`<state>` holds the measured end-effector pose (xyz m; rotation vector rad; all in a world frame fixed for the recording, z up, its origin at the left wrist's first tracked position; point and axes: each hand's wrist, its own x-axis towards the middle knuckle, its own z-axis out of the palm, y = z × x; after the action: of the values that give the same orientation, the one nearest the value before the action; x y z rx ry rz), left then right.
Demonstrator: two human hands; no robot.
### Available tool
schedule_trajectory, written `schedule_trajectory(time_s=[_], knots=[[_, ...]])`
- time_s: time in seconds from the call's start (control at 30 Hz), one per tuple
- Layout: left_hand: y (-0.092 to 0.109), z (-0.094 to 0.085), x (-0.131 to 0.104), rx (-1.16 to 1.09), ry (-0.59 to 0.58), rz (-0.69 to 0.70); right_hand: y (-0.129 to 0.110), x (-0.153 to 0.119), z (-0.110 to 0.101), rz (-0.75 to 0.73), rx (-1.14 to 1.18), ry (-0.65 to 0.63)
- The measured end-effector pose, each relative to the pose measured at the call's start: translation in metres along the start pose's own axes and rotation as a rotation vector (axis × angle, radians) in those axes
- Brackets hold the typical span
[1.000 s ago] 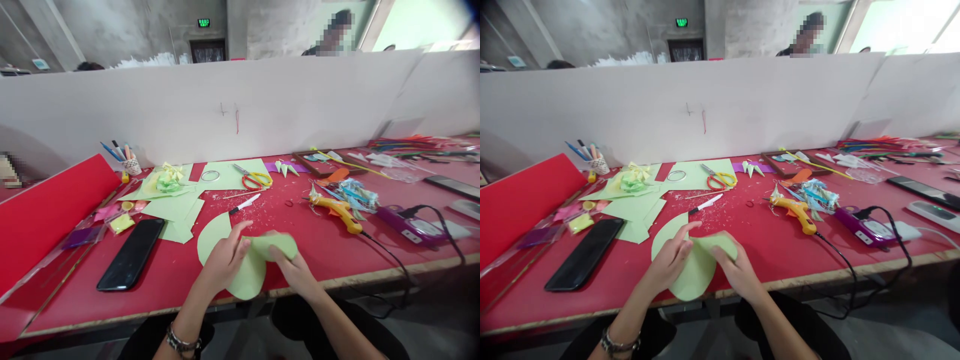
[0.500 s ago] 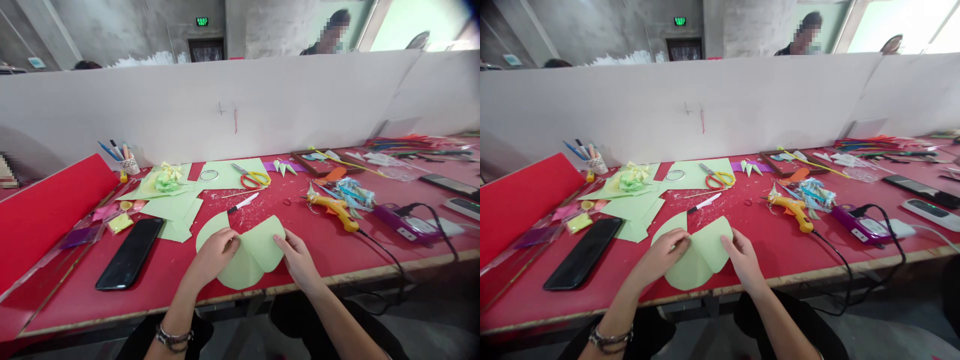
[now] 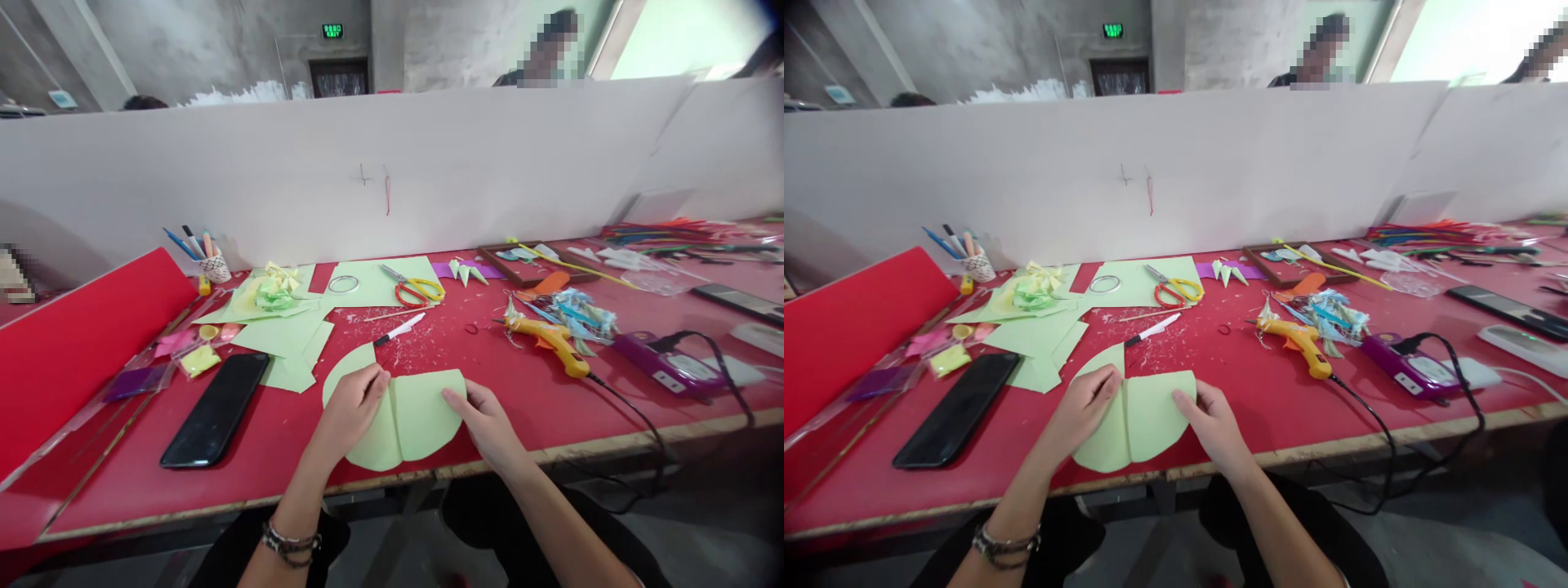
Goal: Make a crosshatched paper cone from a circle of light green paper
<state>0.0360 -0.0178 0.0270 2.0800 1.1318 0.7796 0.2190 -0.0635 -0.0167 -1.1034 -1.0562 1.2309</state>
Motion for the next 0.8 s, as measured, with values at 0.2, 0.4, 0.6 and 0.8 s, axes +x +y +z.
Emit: schedule_trajectory(time_s=[0.2,0.4,0.6,0.8], knots=[[0.002,0.002,0.001,-0.053,-0.002,0.022,0.017,0.002,-0.006,-0.015,-0.081,0.186],[0.002,0.003,0.001,-0.116,0.025,0.01,0.003,0.001,-0.001,-0.01,-0.142,0.045],[-0.002,0.002,0.002,-0.115,0.089,-0.018,-0.004,0.0,0.001,-0.037,-0.208,0.022],[-0.004,0.001,0.002,-0.055,0.101,-0.034,-0.004,0.001,0.002,-0.058,-0.257,-0.014]])
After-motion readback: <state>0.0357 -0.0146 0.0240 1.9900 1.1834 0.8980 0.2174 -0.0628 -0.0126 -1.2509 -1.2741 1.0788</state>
